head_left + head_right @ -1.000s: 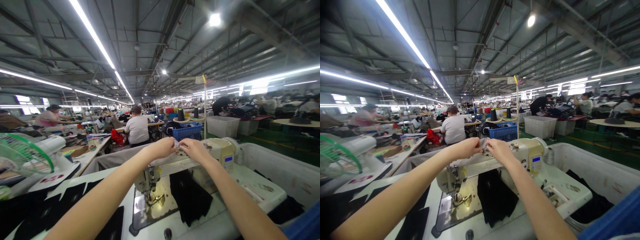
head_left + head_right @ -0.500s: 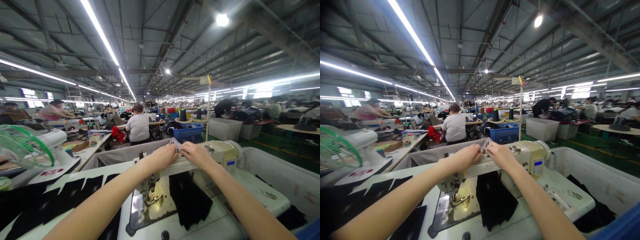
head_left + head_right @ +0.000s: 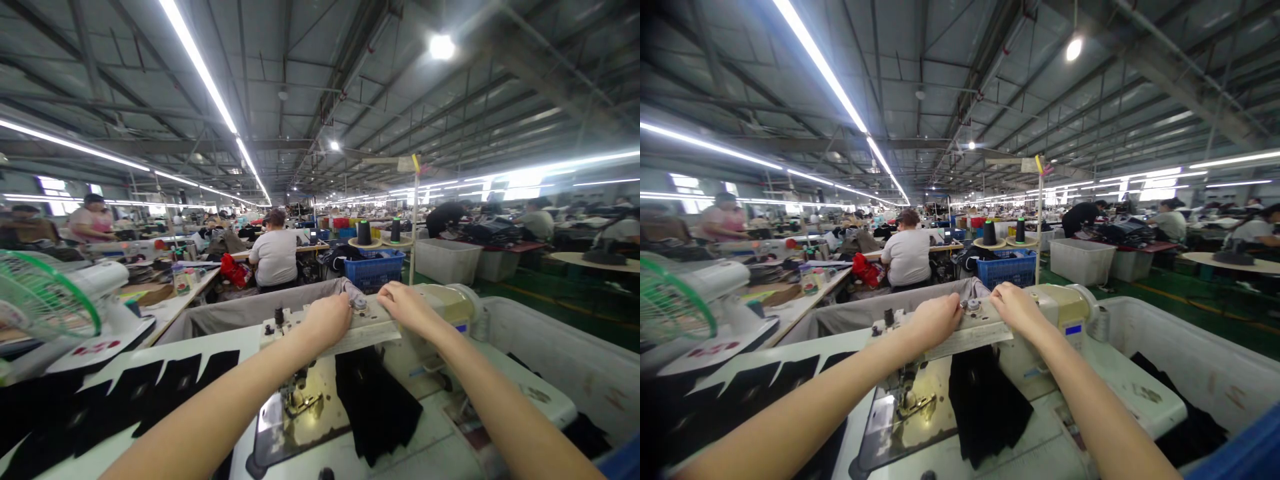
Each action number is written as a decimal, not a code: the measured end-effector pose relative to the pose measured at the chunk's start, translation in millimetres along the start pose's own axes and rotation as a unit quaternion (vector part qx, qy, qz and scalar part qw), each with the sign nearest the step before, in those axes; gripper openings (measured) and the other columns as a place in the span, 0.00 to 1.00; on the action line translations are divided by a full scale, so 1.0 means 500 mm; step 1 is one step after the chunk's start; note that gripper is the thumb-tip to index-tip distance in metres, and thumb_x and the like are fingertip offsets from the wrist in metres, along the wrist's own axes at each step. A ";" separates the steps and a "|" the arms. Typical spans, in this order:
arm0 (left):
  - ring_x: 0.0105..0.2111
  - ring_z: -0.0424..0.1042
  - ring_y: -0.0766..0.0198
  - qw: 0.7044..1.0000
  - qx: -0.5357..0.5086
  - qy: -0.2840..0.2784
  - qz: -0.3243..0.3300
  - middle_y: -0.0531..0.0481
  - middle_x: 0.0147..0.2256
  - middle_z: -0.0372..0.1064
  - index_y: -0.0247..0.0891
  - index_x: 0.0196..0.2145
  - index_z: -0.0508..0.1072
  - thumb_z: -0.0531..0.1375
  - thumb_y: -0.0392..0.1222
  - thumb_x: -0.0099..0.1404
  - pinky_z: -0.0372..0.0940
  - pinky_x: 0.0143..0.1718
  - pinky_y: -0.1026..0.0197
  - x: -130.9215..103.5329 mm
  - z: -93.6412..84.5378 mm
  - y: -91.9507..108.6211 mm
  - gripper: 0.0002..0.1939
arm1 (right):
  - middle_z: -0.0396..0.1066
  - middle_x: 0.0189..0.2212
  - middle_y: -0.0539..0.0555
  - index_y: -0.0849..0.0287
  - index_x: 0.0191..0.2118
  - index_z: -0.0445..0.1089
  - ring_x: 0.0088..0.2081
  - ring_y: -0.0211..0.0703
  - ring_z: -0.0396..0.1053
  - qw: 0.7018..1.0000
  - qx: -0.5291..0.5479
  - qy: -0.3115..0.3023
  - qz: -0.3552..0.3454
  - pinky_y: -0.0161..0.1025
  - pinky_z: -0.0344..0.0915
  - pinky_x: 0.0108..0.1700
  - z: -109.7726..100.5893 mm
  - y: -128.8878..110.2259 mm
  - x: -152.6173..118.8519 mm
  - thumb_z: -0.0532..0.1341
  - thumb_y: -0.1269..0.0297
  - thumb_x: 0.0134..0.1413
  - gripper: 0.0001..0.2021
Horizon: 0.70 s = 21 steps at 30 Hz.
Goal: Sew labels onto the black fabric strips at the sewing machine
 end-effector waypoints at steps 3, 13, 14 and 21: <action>0.43 0.79 0.46 1.000 0.007 -0.003 -0.018 0.37 0.41 0.77 0.33 0.44 0.73 0.50 0.38 0.72 0.72 0.42 0.51 0.002 -0.001 0.005 0.12 | 0.74 0.42 0.60 0.62 0.40 0.74 0.44 0.47 0.74 0.998 -0.055 -0.006 0.015 0.37 0.64 0.44 0.013 -0.032 0.033 0.52 0.67 0.68 0.13; 0.46 0.77 0.46 1.000 -0.006 -0.003 -0.018 0.36 0.45 0.75 0.34 0.47 0.71 0.52 0.41 0.72 0.71 0.46 0.51 -0.003 -0.020 -0.002 0.12 | 0.74 0.44 0.69 0.68 0.45 0.75 0.43 0.55 0.77 0.982 -0.182 -0.058 -0.012 0.41 0.68 0.42 -0.027 -0.113 0.020 0.52 0.72 0.67 0.14; 0.47 0.77 0.47 1.000 -0.008 -0.003 -0.017 0.36 0.45 0.75 0.33 0.47 0.71 0.52 0.40 0.72 0.71 0.46 0.51 -0.001 -0.017 -0.004 0.12 | 0.74 0.45 0.69 0.67 0.46 0.74 0.44 0.53 0.77 0.981 -0.184 -0.060 -0.019 0.41 0.68 0.43 -0.029 -0.113 0.022 0.52 0.70 0.68 0.14; 0.48 0.76 0.49 1.000 -0.024 -0.001 0.007 0.36 0.46 0.75 0.33 0.48 0.70 0.51 0.40 0.73 0.70 0.49 0.53 0.011 0.006 -0.010 0.13 | 0.75 0.45 0.65 0.66 0.44 0.74 0.43 0.49 0.77 0.978 -0.196 -0.067 -0.034 0.41 0.69 0.43 -0.019 -0.112 0.023 0.55 0.68 0.69 0.11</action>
Point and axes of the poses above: each hand's wrist, its own x-axis towards the middle knuckle, its own z-axis out of the palm, y = z × x, the point moved 2 cm from there along x, towards the middle knuckle
